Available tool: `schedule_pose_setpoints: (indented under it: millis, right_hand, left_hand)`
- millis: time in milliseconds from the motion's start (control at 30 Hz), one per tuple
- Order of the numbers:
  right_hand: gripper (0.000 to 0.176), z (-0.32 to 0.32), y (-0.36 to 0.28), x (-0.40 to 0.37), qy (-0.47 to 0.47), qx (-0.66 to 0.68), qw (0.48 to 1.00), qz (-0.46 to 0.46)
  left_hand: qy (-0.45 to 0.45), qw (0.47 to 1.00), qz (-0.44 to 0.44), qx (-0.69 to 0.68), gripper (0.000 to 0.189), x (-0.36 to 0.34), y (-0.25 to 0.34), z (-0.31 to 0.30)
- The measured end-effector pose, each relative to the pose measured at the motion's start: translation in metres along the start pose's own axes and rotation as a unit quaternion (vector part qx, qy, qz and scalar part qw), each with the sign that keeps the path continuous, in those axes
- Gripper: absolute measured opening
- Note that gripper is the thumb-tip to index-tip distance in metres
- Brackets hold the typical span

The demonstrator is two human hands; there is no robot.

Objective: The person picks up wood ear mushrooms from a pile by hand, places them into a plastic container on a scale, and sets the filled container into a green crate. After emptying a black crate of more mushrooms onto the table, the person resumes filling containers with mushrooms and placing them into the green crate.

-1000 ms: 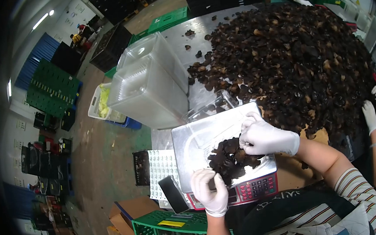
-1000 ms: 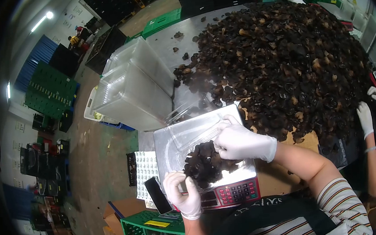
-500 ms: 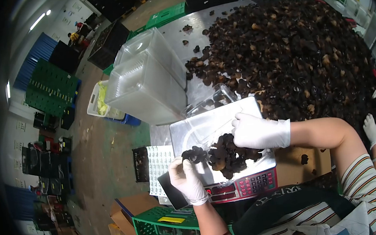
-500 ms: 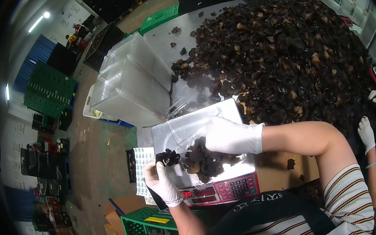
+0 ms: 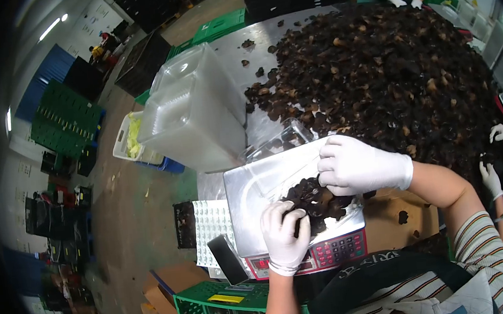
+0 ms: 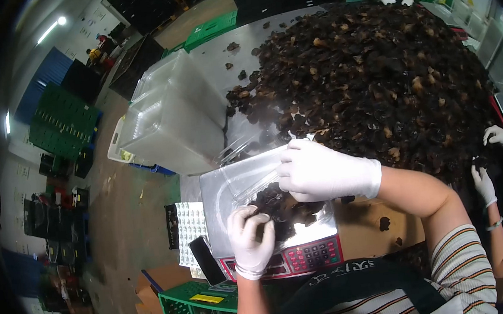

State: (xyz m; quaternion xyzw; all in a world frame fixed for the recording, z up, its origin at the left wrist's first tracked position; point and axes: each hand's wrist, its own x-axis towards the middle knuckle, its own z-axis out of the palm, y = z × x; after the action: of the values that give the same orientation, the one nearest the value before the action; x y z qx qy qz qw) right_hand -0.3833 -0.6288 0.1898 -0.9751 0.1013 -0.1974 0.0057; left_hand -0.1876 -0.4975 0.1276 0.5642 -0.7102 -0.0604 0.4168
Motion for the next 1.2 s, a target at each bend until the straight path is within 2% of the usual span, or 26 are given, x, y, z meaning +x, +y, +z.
schedule_pose_setpoints:
  millis: [67,133,167,267,300,400,433,600,867,967,1100,1200]
  right_hand:
    - [0.010,0.004,-0.004,-0.011,0.079,-0.015,0.997,0.001]
    - [0.010,0.008,-0.010,-0.022,0.113,-0.009,0.994,0.004]
    - [0.011,0.010,-0.013,-0.027,0.136,0.000,0.991,0.005]
    - [0.016,0.017,-0.026,-0.039,0.196,0.026,0.980,0.021]
    - [0.016,0.020,-0.031,-0.042,0.210,0.034,0.977,0.031]
    - [0.015,0.022,-0.044,-0.051,0.227,0.117,0.963,0.085]
    - [0.015,0.024,-0.046,-0.054,0.232,0.150,0.955,0.105]
    - [0.020,0.018,-0.058,-0.066,0.213,0.308,0.909,0.183]
    - [0.025,0.007,-0.076,-0.085,0.219,0.285,0.912,0.200]
    - [0.021,0.005,-0.083,-0.101,0.175,0.298,0.909,0.233]
    - [0.018,0.010,-0.102,-0.126,0.197,0.302,0.896,0.260]
    - [0.016,0.014,-0.115,-0.141,0.182,0.330,0.868,0.323]
  left_hand:
    - [-0.069,0.998,0.004,-0.006,0.023,0.000,0.007,-0.005]
    - [-0.061,0.997,-0.012,-0.045,0.027,0.002,0.017,-0.013]
    - [-0.042,0.998,-0.011,-0.056,0.040,-0.001,0.016,-0.014]
    - [-0.021,0.998,-0.025,-0.056,0.058,0.010,0.037,-0.012]
    - [-0.061,0.998,-0.013,0.007,0.078,0.012,0.045,-0.012]
    - [-0.092,0.995,0.022,0.030,0.069,0.015,0.050,0.006]
    - [-0.093,0.995,-0.013,-0.027,0.057,0.013,0.052,0.011]
    - [-0.094,0.994,-0.017,-0.050,0.041,0.008,0.054,0.016]
    - [-0.126,0.991,0.034,0.012,0.041,0.000,0.077,0.015]
    - [-0.113,0.991,0.072,0.009,0.042,-0.006,0.089,0.021]
    - [-0.118,0.988,0.094,-0.012,0.036,-0.016,0.102,0.034]
    - [-0.134,0.986,0.095,-0.024,0.033,-0.028,0.103,0.047]
